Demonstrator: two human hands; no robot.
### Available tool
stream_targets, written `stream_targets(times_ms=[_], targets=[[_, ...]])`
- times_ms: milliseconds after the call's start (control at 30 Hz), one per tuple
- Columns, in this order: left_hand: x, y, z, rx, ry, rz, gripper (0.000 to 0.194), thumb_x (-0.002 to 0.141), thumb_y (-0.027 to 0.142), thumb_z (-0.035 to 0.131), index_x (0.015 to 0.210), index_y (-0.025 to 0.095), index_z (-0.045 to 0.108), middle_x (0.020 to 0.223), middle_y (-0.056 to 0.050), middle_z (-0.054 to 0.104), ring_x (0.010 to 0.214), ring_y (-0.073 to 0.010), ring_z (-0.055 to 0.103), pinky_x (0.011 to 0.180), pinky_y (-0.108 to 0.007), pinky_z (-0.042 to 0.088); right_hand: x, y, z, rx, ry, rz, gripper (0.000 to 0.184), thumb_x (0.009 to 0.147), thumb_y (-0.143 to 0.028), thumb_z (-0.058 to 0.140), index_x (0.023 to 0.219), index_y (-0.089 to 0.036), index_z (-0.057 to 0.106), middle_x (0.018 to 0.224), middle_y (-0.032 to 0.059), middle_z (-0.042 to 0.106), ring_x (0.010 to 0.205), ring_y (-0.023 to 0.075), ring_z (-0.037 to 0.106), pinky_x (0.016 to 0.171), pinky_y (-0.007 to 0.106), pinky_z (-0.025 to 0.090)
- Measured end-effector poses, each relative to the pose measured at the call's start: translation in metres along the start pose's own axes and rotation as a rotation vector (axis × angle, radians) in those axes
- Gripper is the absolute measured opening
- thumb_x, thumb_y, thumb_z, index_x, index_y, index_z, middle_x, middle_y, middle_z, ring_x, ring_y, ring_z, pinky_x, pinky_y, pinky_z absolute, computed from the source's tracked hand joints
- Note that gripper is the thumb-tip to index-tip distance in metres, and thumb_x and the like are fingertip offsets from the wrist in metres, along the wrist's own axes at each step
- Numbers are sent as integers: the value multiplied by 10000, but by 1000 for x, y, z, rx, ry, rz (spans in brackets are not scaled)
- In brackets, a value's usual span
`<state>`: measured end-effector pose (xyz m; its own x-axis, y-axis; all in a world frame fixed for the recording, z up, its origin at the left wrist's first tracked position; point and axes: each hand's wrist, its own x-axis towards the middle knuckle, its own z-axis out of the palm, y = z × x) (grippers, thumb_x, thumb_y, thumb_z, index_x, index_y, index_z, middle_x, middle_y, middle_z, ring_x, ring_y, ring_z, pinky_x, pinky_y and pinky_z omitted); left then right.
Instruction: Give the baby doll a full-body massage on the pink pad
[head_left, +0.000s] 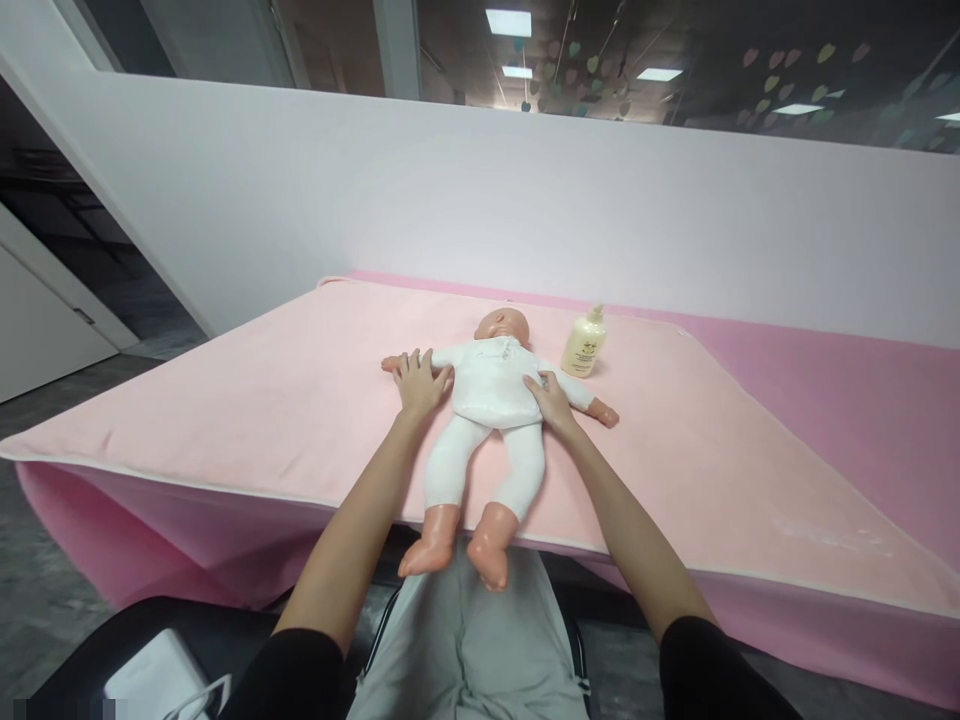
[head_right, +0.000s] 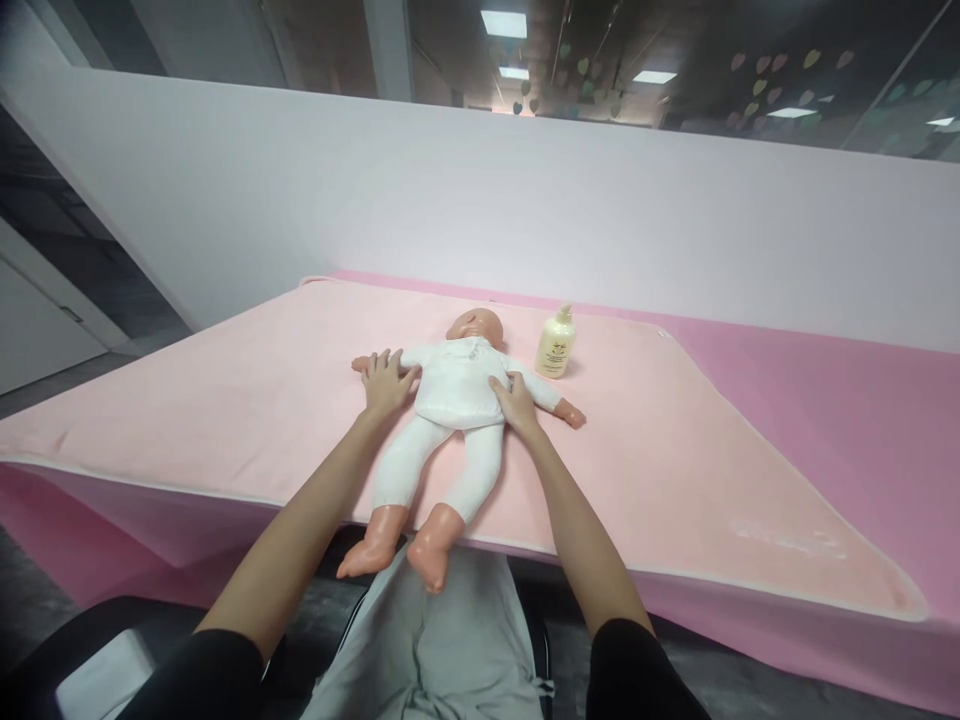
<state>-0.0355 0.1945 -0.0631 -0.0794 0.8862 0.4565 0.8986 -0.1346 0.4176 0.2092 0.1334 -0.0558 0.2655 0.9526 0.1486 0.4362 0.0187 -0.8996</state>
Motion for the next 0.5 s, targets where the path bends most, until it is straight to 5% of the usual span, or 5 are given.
stream_targets(times_ms=[500], targets=[[-1, -1, 2, 2, 9, 8, 554, 862, 475, 378, 1323, 179, 461, 1431, -143, 391, 1350, -364, 254, 1064, -563, 232, 0, 0, 0, -8, 10, 14, 543, 745, -597, 526, 1106, -192, 507, 1125, 96, 613, 1039, 230, 555, 940, 364, 397]])
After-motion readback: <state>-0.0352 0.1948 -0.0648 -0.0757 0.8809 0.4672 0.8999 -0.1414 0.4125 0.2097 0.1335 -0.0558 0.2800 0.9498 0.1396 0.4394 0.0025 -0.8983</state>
